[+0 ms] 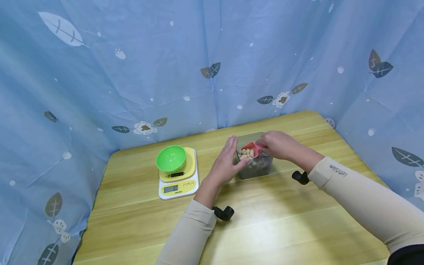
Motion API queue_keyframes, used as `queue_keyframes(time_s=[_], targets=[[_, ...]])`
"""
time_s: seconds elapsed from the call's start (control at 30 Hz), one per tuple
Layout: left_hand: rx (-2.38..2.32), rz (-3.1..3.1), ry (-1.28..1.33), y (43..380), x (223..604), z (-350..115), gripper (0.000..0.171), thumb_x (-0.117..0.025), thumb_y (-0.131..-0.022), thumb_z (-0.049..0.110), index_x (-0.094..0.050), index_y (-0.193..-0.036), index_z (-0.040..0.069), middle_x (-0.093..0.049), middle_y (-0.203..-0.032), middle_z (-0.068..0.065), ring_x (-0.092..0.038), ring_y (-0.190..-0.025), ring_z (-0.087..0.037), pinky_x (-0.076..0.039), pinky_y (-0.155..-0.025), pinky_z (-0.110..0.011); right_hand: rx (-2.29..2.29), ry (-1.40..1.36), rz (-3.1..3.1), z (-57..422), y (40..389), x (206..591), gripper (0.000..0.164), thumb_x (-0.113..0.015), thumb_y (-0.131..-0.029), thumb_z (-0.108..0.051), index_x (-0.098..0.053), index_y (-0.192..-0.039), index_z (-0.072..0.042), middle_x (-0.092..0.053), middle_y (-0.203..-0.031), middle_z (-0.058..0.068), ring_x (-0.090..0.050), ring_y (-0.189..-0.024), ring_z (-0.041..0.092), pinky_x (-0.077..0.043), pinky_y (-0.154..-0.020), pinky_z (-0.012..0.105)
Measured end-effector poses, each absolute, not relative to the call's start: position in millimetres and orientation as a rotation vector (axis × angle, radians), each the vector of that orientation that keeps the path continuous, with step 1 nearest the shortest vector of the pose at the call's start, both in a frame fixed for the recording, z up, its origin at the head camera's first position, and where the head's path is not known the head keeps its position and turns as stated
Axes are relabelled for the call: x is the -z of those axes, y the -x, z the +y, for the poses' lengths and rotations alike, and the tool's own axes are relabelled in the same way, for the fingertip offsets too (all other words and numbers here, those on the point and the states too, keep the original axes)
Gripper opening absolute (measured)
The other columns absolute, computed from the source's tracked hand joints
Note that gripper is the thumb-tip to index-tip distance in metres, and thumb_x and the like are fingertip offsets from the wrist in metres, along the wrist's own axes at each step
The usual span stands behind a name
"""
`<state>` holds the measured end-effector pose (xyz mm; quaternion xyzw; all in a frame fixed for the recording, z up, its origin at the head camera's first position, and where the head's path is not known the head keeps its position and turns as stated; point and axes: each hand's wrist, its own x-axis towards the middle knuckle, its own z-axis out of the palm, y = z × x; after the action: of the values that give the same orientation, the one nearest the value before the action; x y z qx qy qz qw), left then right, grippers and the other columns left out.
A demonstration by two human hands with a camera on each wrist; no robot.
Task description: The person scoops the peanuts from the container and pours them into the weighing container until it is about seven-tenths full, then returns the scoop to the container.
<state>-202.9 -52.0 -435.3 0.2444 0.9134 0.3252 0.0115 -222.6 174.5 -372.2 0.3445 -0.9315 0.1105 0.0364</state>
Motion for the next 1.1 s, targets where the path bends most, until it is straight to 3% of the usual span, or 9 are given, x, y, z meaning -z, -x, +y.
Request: queue_keyframes(time_s=[0.2,0.53,0.63,0.83,1.0,1.1], targets=[[-1.022,2.846,-0.743,202.7,436.1,-51.0,0.091,-0.047,-0.094,0.064,-0.007,-0.16,0.015,0.001,-0.167,0.005,-0.002,-0.153,-0.014,-0.019,-0.123,-0.04,-0.448,-1.028,-2.919,176.9,220.0,373.1,0.021,-0.069,-0.09,-0.005,-0.062,-0.071,-0.013,-0.049,-0.062,-0.004,-0.041,-0.058,0.011,-0.04,-0.062,0.03],[-1.027,2.854,-0.758,203.4,436.8,-49.2,0.092,-0.045,-0.094,0.066,-0.005,-0.16,0.016,0.001,-0.167,0.004,-0.002,-0.153,-0.014,-0.017,-0.123,-0.04,-0.574,-0.998,-2.945,187.0,217.0,369.1,0.002,-0.074,-0.089,-0.014,-0.075,-0.088,-0.013,-0.063,-0.074,-0.003,-0.048,-0.063,0.01,-0.043,-0.06,0.029],[-1.024,2.852,-0.752,203.2,436.5,-49.0,0.092,-0.044,-0.094,0.067,-0.006,-0.16,0.015,0.002,-0.167,0.005,-0.001,-0.153,-0.014,-0.017,-0.123,-0.039,-0.621,-0.945,-2.979,188.4,216.0,369.1,0.005,-0.071,-0.091,-0.013,-0.075,-0.094,-0.013,-0.067,-0.078,-0.001,-0.05,-0.063,0.011,-0.044,-0.06,0.03],[-1.006,2.868,-0.774,204.0,436.4,-48.9,0.091,-0.046,-0.095,0.063,-0.006,-0.16,0.013,0.001,-0.167,0.002,-0.002,-0.153,-0.015,-0.016,-0.123,-0.039,-0.74,-0.773,-3.045,196.8,214.3,371.0,0.028,-0.071,-0.091,-0.017,-0.073,-0.115,-0.002,-0.074,-0.096,0.012,-0.062,-0.075,0.015,-0.05,-0.068,0.036],[-0.996,2.865,-0.77,203.2,436.6,-48.6,0.092,-0.046,-0.095,0.063,-0.006,-0.159,0.013,0.001,-0.167,0.001,-0.002,-0.153,-0.015,-0.016,-0.123,-0.038,-0.928,-0.702,-3.045,206.0,215.6,378.3,0.031,-0.071,-0.091,-0.018,-0.072,-0.117,-0.001,-0.074,-0.107,0.016,-0.066,-0.084,0.018,-0.053,-0.071,0.037],[-0.995,2.865,-0.761,202.4,436.3,-48.2,0.092,-0.045,-0.095,0.065,-0.005,-0.16,0.013,0.002,-0.167,0.002,-0.001,-0.153,-0.015,-0.016,-0.123,-0.038,-0.988,-0.688,-3.021,207.2,215.8,382.7,0.03,-0.071,-0.091,-0.018,-0.073,-0.116,-0.003,-0.074,-0.104,0.013,-0.063,-0.082,0.017,-0.051,-0.07,0.034]])
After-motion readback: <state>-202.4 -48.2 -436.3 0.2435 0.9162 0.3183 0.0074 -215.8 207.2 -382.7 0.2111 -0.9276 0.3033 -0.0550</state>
